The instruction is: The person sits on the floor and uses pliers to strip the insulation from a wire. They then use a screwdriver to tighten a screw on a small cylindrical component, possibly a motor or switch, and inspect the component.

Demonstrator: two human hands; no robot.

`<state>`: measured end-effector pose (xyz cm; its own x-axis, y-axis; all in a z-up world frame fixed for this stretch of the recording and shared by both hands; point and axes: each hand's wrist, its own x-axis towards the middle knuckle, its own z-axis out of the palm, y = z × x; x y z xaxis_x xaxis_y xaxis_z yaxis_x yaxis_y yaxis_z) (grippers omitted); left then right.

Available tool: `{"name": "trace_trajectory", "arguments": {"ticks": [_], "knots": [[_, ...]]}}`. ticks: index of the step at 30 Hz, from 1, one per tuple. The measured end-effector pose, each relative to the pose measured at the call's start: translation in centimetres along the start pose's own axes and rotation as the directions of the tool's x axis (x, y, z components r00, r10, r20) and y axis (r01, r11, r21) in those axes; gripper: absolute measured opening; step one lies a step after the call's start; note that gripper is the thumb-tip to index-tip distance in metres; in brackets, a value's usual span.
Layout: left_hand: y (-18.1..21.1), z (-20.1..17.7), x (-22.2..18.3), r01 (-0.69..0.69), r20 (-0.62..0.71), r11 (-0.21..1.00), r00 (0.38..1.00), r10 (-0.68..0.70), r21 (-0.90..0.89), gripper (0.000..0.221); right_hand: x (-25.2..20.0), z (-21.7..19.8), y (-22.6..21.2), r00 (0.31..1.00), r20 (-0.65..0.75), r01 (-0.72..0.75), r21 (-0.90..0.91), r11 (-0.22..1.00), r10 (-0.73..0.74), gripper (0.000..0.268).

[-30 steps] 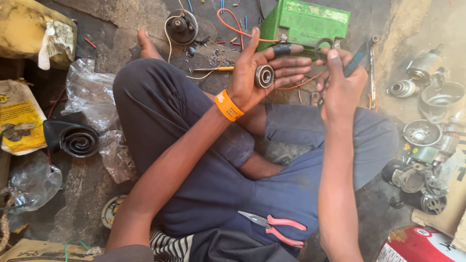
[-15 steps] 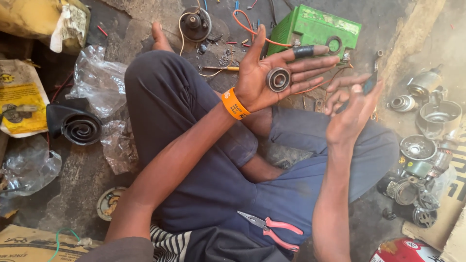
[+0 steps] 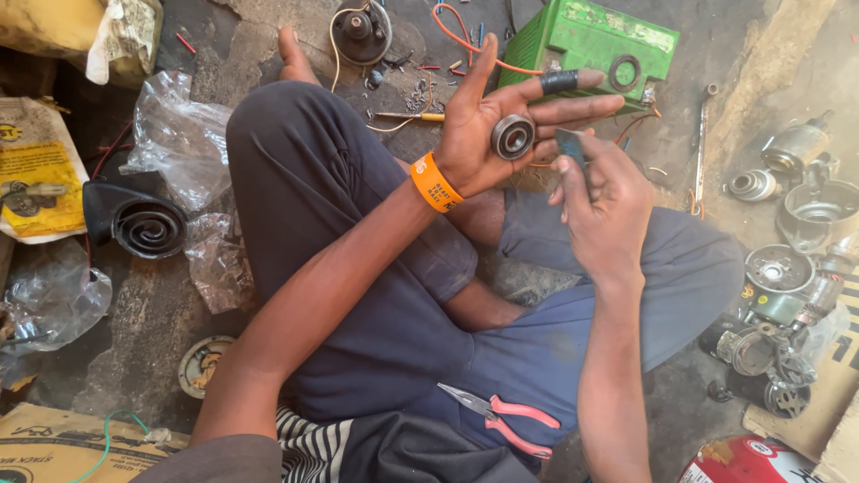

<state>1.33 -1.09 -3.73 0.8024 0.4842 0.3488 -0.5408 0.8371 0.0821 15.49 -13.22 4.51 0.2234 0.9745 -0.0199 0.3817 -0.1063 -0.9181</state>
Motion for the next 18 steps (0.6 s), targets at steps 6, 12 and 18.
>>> {"name": "trace_trajectory", "arguments": {"ticks": [6, 12, 18], "knots": [[-0.4, -0.8, 0.7, 0.009, -0.266, 0.967, 0.962, 0.061, 0.254, 0.082, 0.3, 0.6, -1.6, 0.999, 0.024, -0.034, -0.167, 0.985, 0.038, 0.04], [-1.2, -1.6, 0.8, 0.008, -0.266, 0.943, 0.96, 0.086, 0.332, 0.072, 0.5, 1.0, -1.7, 0.998, 0.029, 0.058, -0.15, 0.987, -0.054, 0.039], [-1.5, -1.5, 0.8, 0.018, -0.287, 0.933, 0.953, 0.092, 0.359, 0.061, 0.3, 1.1, -1.7, 0.998, 0.026, 0.055, -0.11, 0.992, -0.053, 0.034]]}}
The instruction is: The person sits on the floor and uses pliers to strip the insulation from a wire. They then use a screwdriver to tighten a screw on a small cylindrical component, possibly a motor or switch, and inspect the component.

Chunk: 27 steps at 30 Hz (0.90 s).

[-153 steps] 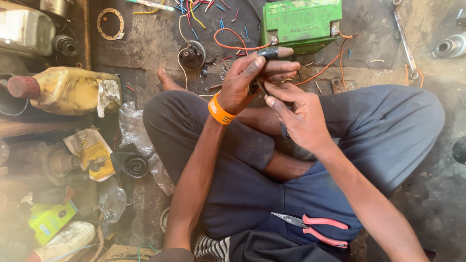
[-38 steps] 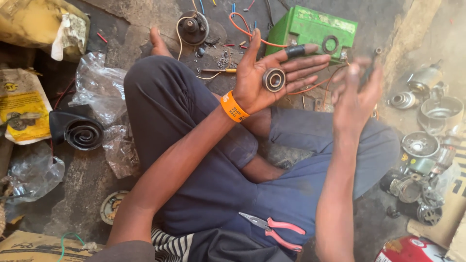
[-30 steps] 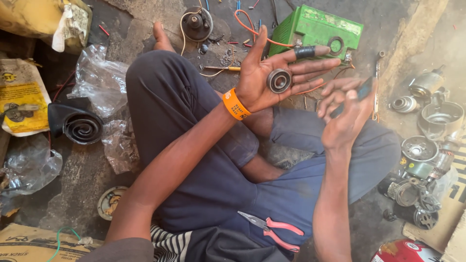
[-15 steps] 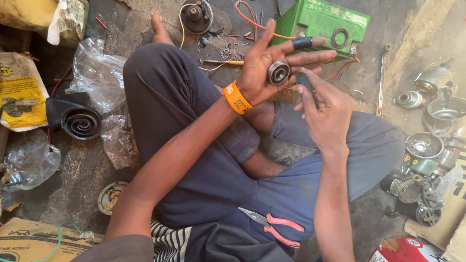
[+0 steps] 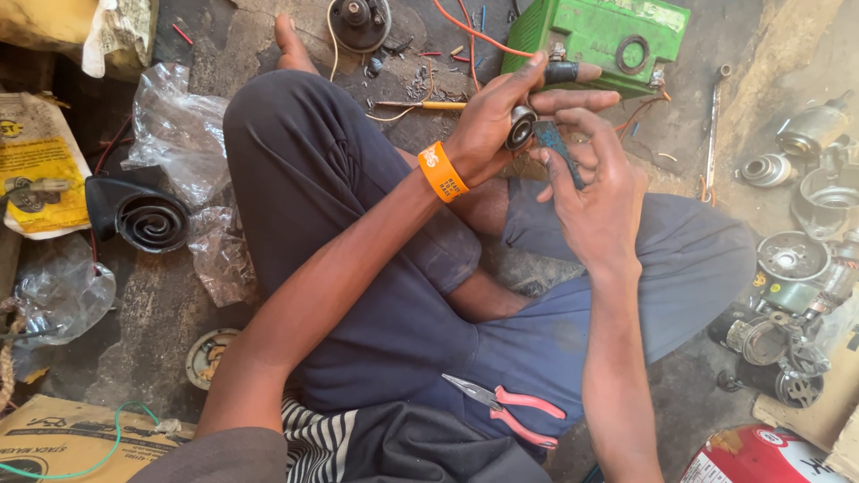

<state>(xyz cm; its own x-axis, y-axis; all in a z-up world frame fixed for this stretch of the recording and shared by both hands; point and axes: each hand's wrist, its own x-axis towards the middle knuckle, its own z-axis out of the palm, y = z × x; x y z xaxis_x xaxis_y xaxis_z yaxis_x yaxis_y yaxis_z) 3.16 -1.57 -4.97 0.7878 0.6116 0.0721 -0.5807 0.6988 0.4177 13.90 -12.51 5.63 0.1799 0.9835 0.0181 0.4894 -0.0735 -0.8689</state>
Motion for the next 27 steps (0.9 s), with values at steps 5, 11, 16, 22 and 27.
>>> {"name": "trace_trajectory", "arguments": {"ticks": [5, 11, 16, 22, 27], "knots": [[0.0, 0.3, 0.1, 0.007, -0.009, 0.999, 1.0, -0.007, 0.043, 0.055, 0.0, 0.0, 0.2, 0.998, -0.014, -0.067, -0.014, 0.998, 0.067, 0.027], [0.0, 0.2, 0.1, 0.056, -0.021, 0.991, 0.998, -0.054, 0.12, 0.051, 0.0, -0.1, 0.1, 0.998, -0.004, -0.07, 0.088, 0.994, 0.07, 0.026], [-0.1, 0.4, -0.2, 0.08, -0.084, 0.965, 0.995, -0.061, 0.251, 0.049, -0.1, -0.5, -0.5, 1.0, 0.019, -0.017, 0.094, 0.995, 0.015, 0.027], [-0.6, -0.4, 0.1, 0.24, -0.221, 0.937, 0.958, -0.185, 0.255, 0.073, 0.0, -0.8, -0.5, 0.997, 0.07, -0.026, 0.061, 0.998, 0.022, 0.026], [-1.1, -1.4, 0.2, 0.401, -0.316, 0.892, 0.891, -0.327, 0.209, 0.084, -0.1, -0.9, -0.5, 0.997, 0.077, -0.02, -0.054, 0.998, 0.025, 0.027]]}}
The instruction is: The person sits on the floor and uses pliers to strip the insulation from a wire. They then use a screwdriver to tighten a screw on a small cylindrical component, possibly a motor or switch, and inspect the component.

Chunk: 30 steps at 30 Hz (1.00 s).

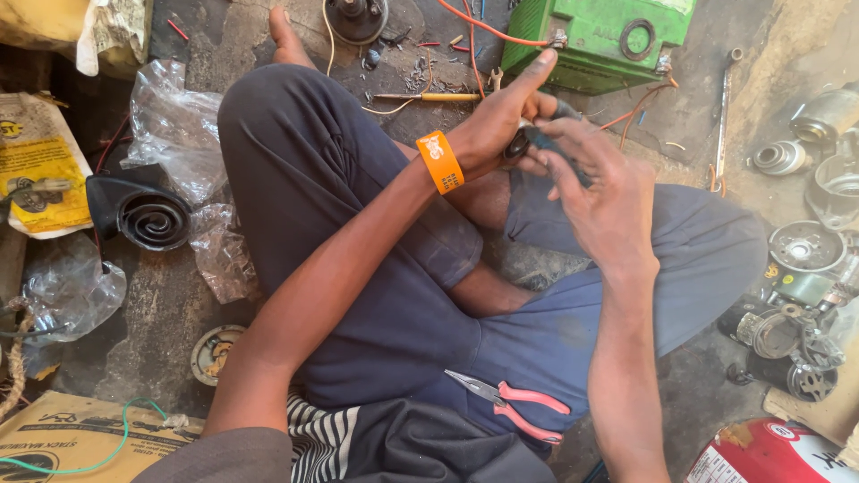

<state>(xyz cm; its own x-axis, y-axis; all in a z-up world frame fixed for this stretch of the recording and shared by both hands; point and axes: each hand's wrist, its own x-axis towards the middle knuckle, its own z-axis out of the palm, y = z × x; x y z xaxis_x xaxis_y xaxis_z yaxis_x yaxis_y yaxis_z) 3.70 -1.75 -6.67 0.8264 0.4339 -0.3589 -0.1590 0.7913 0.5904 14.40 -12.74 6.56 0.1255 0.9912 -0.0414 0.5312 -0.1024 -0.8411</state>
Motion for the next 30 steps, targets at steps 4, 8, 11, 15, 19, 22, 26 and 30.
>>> {"name": "trace_trajectory", "arguments": {"ticks": [4, 8, 11, 15, 19, 22, 26, 30], "knots": [[0.3, -0.4, -0.3, 0.105, 0.193, 0.988, 0.978, -0.082, -0.115, 0.103, -0.2, 0.0, 0.5, 0.998, 0.063, 0.0, -0.037, 0.999, 0.002, 0.025], [1.7, 0.1, -1.0, 0.025, 0.344, 0.99, 0.939, 0.025, -0.14, 0.111, -0.2, -0.7, 1.4, 0.987, 0.153, 0.029, 0.084, 0.996, -0.041, 0.029], [2.5, 0.8, -1.6, 0.166, 0.218, 0.958, 0.969, -0.115, -0.234, 0.11, -0.2, -2.1, 1.8, 0.993, 0.114, -0.062, 0.384, 0.921, 0.019, 0.026], [2.6, 1.2, -1.9, 0.117, 0.272, 0.961, 0.961, -0.046, -0.251, 0.111, -0.5, -2.8, 1.9, 0.991, 0.009, -0.131, 0.275, 0.952, 0.134, 0.029], [2.3, 0.9, -1.6, 0.074, 0.28, 0.969, 0.96, -0.005, -0.236, 0.112, -0.4, -1.9, 1.6, 0.989, 0.003, -0.145, 0.165, 0.976, 0.147, 0.027], [2.2, 0.6, -1.5, 0.09, 0.315, 0.965, 0.949, -0.009, -0.245, 0.11, -0.3, -1.5, 1.0, 0.991, -0.005, -0.132, 0.072, 0.989, 0.133, 0.026], [2.4, 0.7, -1.4, 0.094, 0.321, 0.958, 0.947, -0.001, -0.272, 0.11, -0.2, -1.4, 0.2, 1.0, -0.014, -0.015, -0.063, 0.998, 0.014, 0.025], [2.6, 1.0, -1.6, 0.081, 0.315, 0.967, 0.949, -0.001, -0.241, 0.11, -0.2, -1.4, -0.2, 0.995, -0.059, 0.067, -0.247, 0.967, -0.083, 0.025]]}}
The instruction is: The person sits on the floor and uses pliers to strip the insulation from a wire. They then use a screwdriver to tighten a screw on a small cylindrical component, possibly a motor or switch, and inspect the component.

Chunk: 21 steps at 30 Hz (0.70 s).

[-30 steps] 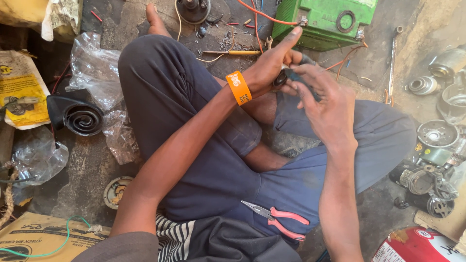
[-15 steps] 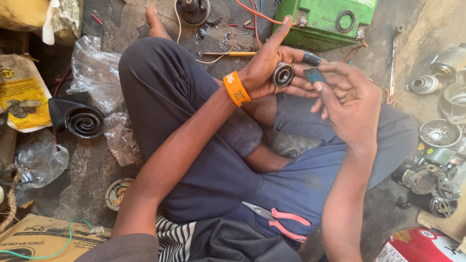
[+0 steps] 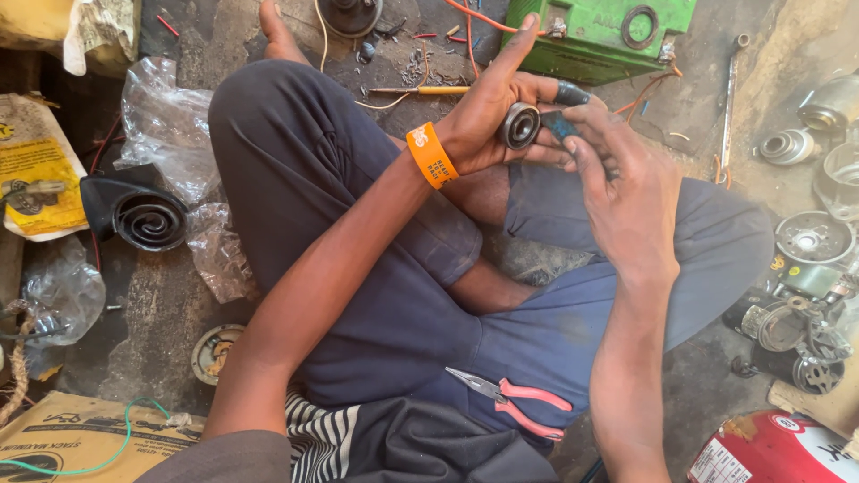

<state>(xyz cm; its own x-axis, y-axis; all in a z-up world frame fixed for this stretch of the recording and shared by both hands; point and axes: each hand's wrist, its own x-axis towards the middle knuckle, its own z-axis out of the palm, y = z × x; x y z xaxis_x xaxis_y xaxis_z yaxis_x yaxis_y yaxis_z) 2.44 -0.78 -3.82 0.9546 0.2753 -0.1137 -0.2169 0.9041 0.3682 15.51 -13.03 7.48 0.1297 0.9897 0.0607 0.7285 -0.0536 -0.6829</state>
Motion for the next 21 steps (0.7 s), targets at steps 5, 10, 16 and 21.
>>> {"name": "trace_trajectory", "arguments": {"ticks": [5, 10, 16, 21], "knots": [[0.0, 0.2, 0.0, 0.025, -0.036, 1.0, 0.999, -0.025, 0.001, 0.11, -0.2, 0.0, 0.3, 0.998, -0.006, 0.059, -0.251, 0.966, -0.063, 0.023], [-0.5, 0.7, 0.3, 0.021, -0.139, 0.988, 0.99, 0.001, 0.155, 0.11, -0.3, 0.4, 1.5, 0.977, -0.026, 0.198, -0.259, 0.945, -0.212, 0.017], [-0.6, 1.7, 0.0, 0.108, -0.298, 0.947, 0.954, -0.013, 0.304, 0.11, -0.1, 0.6, 2.3, 0.975, -0.02, 0.204, -0.291, 0.935, -0.219, 0.018], [0.2, 1.8, -0.2, 0.115, -0.267, 0.961, 0.963, -0.045, 0.252, 0.108, -0.3, 0.8, 2.4, 0.965, -0.039, 0.236, -0.292, 0.927, -0.258, 0.023]]}}
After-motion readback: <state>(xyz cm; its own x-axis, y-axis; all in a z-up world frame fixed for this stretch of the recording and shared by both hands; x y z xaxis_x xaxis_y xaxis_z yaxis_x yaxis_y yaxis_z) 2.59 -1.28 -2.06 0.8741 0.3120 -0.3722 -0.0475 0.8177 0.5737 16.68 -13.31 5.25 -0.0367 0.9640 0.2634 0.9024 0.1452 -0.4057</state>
